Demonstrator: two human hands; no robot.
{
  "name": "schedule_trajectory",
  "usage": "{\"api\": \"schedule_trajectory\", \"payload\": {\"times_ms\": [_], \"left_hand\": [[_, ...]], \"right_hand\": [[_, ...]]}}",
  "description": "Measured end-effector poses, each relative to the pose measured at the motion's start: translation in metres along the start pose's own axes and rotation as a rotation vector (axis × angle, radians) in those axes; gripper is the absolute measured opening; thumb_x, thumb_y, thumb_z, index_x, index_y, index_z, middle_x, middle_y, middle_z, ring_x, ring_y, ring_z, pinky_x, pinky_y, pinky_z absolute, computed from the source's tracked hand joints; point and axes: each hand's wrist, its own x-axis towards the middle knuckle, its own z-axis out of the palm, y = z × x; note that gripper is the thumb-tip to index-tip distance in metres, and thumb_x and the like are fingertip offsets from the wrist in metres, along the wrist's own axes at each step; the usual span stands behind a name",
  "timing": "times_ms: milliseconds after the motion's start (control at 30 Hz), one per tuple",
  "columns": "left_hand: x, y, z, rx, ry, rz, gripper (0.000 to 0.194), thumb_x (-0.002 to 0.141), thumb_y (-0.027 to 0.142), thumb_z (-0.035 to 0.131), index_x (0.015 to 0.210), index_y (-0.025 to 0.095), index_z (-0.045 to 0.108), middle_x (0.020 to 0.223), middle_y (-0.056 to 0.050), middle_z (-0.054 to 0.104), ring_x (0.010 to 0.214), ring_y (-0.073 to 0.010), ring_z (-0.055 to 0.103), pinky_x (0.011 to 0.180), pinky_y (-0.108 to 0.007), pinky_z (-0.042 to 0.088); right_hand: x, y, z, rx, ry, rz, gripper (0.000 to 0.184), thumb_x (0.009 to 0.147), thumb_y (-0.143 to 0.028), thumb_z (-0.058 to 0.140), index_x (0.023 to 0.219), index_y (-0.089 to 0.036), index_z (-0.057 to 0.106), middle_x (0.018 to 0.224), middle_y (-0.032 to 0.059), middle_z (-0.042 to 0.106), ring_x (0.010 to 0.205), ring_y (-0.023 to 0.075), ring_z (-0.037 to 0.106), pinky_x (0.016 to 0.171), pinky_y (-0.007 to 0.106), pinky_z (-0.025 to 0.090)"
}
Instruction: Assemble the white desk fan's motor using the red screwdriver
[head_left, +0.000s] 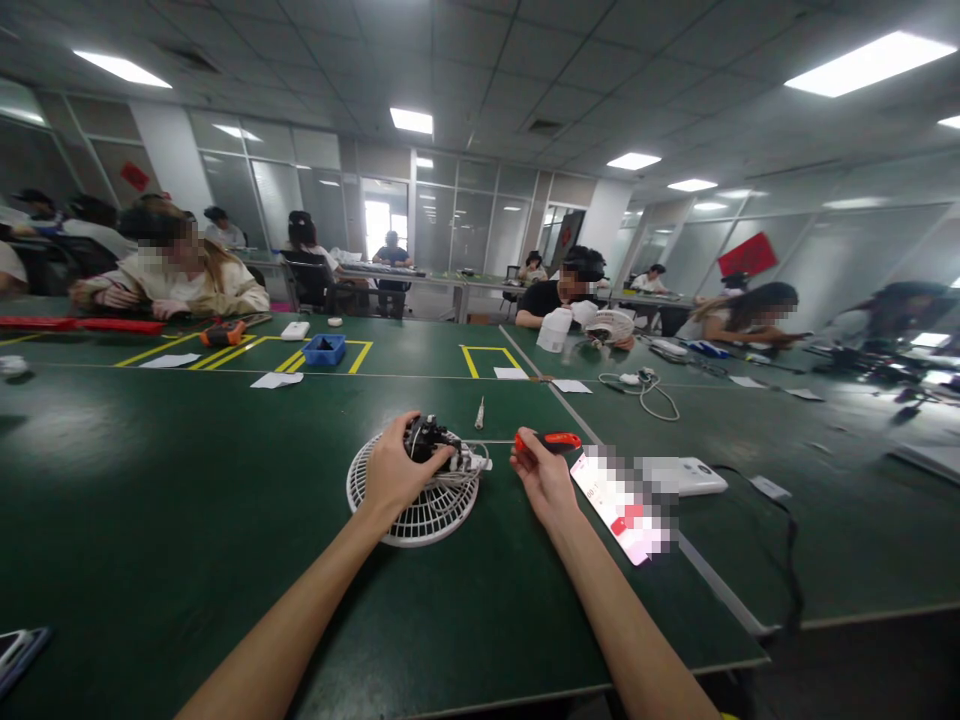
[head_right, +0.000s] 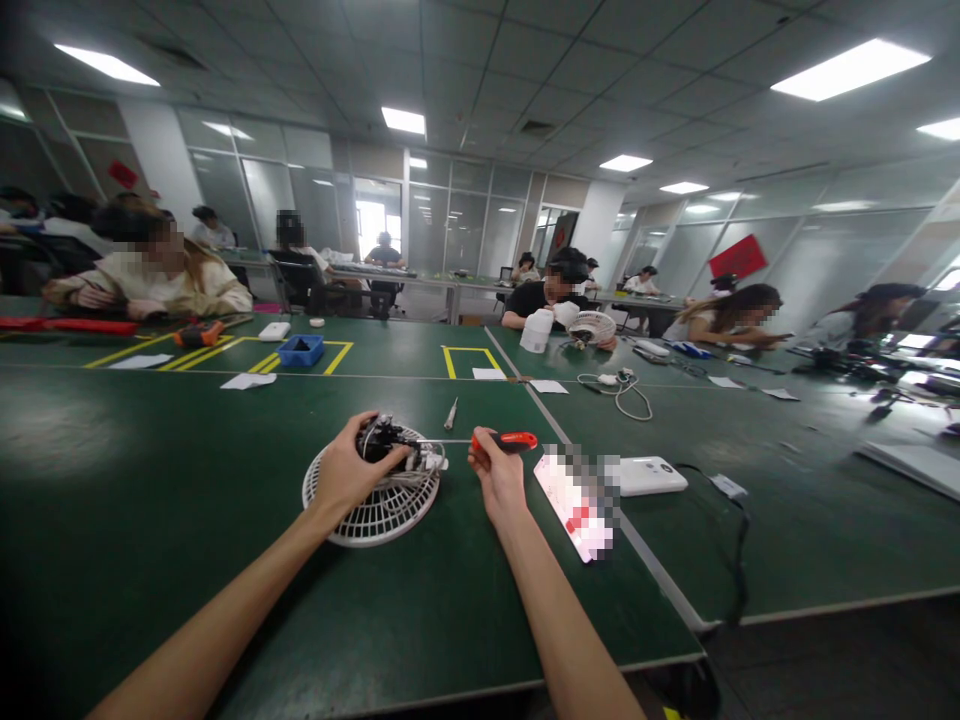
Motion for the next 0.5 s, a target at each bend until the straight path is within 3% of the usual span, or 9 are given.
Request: {"api": "schedule_trajectory", "payload": {"times_ms": [267, 500], "left_hand": [[0.0002, -0.0053, 0.0036, 0.012, 0.013, 0.012, 0.069, 0.074, 0.059, 0.077, 0.129, 0.022, 0.060, 0.125, -0.013, 0.070, 0.114, -0.0330, 0.067, 0.102, -0.053, 0.052], [0.0003, -0.0048, 0.0028, 0.023, 0.004, 0.027, 0.071, 0.074, 0.062, 0.076, 0.130, 0.022, 0.060, 0.124, -0.013, 0.070, 0.112, -0.0328, 0.068, 0.101, -0.053, 0.053]], "right_hand": [[0.0049, 0.0045, -0.0011, 0.174, -0.008, 0.039, 0.033, 0.066, 0.000, 0.083, 0.085, -0.022, 0.066, 0.083, 0.0006, 0.079, 0.078, 0.0151, 0.077, 0.075, 0.025, 0.065], [0.0041, 0.0086, -0.0036, 0.127, -0.020, 0.090, 0.026, 0.073, -0.023, 0.088, 0.083, -0.023, 0.065, 0.078, 0.0003, 0.076, 0.075, 0.0168, 0.075, 0.075, 0.030, 0.066]]}}
